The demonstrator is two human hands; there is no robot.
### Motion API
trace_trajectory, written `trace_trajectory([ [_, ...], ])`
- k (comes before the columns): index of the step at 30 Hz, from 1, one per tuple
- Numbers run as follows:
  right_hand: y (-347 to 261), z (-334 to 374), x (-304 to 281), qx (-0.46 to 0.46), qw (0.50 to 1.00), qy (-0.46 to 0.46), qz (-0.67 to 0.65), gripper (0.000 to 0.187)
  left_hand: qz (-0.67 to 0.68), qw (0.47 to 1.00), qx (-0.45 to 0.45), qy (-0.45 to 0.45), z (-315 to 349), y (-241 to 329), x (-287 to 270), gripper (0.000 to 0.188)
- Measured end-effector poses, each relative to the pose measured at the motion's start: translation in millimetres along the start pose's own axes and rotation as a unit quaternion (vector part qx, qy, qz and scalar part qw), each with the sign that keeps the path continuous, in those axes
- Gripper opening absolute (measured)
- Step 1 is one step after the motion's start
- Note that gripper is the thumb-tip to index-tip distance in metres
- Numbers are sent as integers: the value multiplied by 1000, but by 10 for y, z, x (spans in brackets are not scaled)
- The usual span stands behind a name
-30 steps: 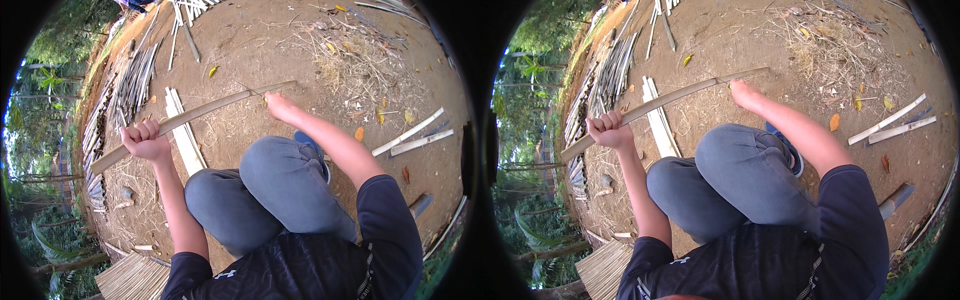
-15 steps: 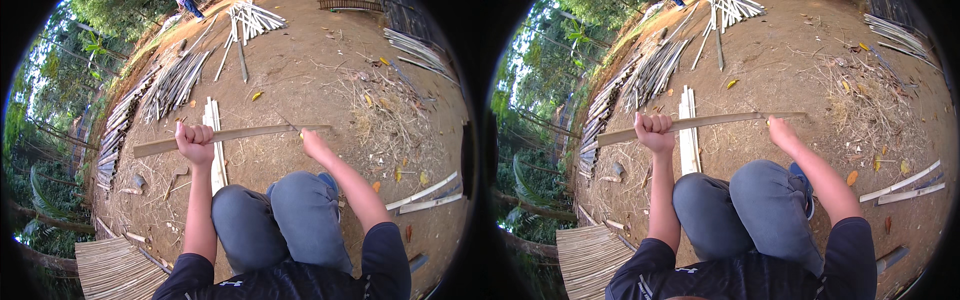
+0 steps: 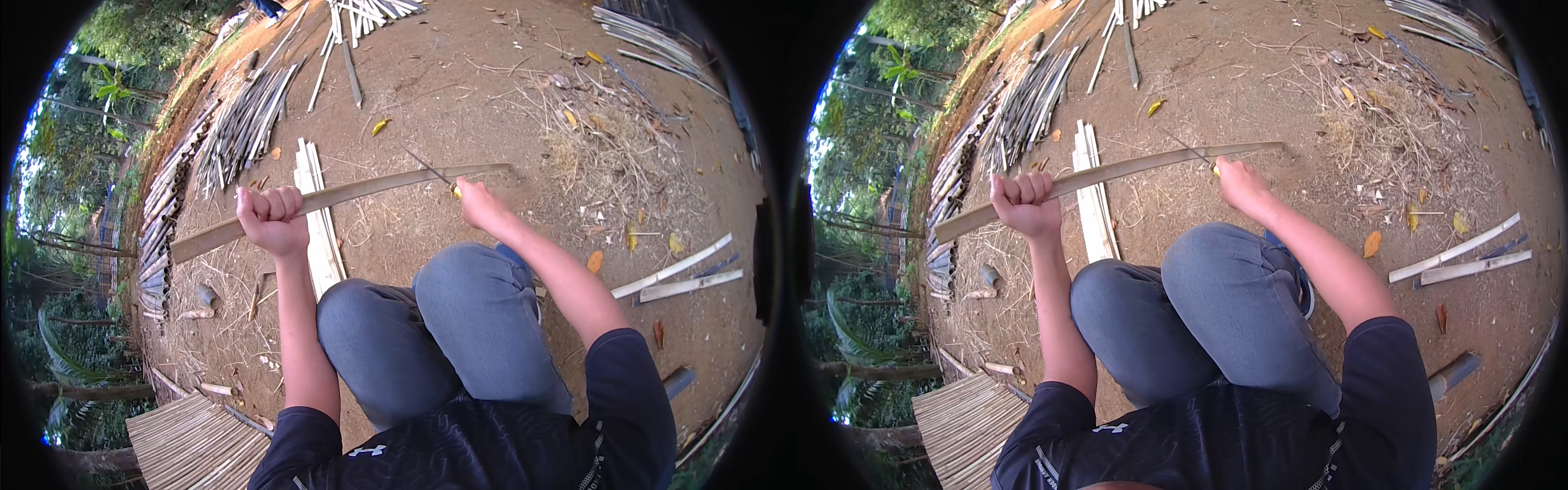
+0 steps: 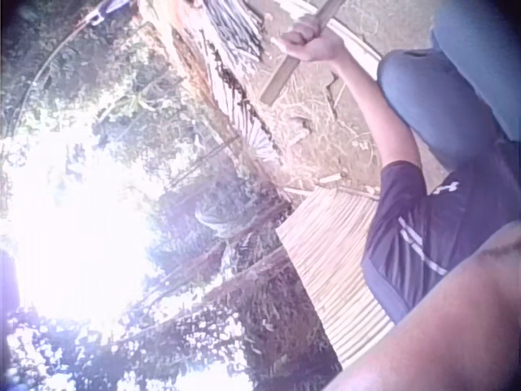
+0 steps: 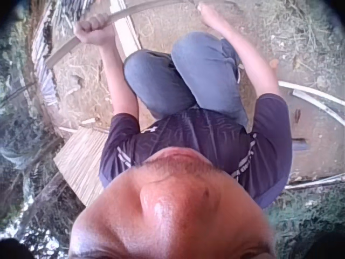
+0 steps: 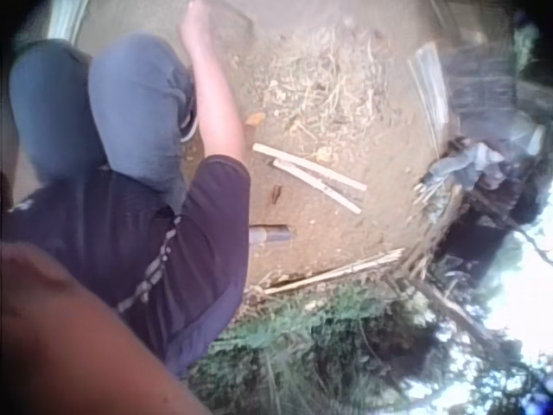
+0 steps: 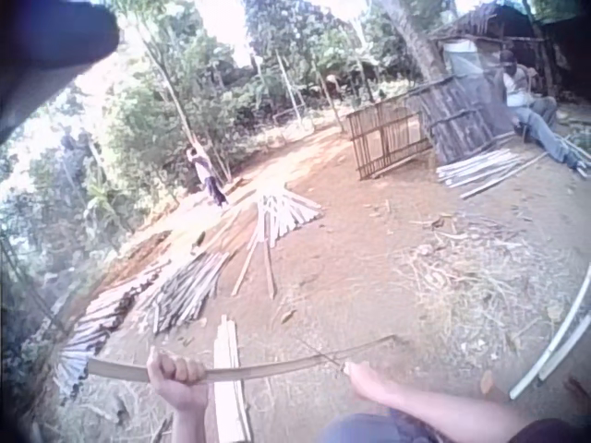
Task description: The person shaves a long bamboo stick with a knife, scraping the blade along the wood repeatedly while holding the stick in their other hand.
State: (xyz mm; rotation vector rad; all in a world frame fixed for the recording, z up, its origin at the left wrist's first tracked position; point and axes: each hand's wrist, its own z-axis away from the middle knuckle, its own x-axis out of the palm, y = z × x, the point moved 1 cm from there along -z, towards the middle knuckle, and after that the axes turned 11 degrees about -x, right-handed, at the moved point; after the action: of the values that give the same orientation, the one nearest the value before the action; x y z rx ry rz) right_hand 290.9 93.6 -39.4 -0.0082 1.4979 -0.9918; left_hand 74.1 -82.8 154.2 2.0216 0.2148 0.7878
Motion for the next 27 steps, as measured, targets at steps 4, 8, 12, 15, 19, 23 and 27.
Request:
trace_trajectory([
  [4, 0, -1, -127, 66, 997, -19, -21, 27, -15, 998, 4, 64, -49, 27, -66, 46],
  [8, -143, 107, 3, -18, 1000, 3, 10, 27, -40, 997, -3, 59, 17, 15, -93, 47],
  [12, -197, -100, 46, -53, 998, 21, 21, 24, -44, 991, 4, 123, -75, 8, -205, 46],
  [15, -107, -171, 108, -11, 999, 32, 12, 23, -45, 992, -6, 117, -43, -17, -211, 46],
  [19, 53, -229, 71, 13, 1000, 6, 9, 25, -53, 992, -2, 116, -26, 8, -104, 46],
  [23, -5, -133, 42, 12, 1000, 12, -2, 26, -69, 994, 8, 89, -14, 4, 6, 46],
  [27, 131, -168, -31, 21, 1000, 10, -9, 25, -71, 990, 16, 125, -36, 1, 21, 48],
])
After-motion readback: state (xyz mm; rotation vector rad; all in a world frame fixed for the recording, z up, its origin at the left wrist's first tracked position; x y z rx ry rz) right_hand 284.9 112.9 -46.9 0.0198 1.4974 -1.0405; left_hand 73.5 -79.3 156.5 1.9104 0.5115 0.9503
